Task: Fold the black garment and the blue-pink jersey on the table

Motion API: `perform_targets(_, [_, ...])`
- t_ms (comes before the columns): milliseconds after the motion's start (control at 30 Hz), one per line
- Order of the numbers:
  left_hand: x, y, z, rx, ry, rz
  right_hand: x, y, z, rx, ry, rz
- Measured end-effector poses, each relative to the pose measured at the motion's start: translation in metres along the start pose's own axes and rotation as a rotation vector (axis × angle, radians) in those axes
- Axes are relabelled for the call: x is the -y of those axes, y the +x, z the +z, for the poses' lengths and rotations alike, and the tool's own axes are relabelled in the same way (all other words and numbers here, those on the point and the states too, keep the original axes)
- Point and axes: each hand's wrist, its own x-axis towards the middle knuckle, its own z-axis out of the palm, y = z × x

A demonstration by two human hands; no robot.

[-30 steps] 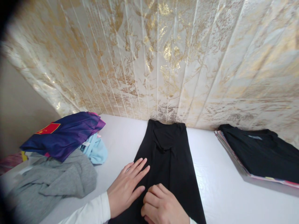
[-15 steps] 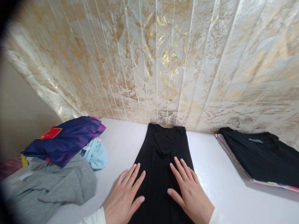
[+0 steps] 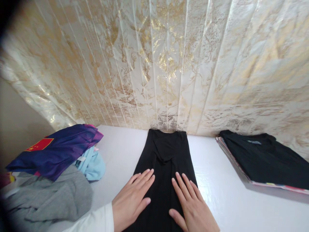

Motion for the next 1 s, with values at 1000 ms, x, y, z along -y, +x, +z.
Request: perform_targets(1000, [0.089, 0.173, -0.016, -0.301, -0.001, -0.413, -0.072, 0.133, 0.046, 0.277, 0.267, 0.353])
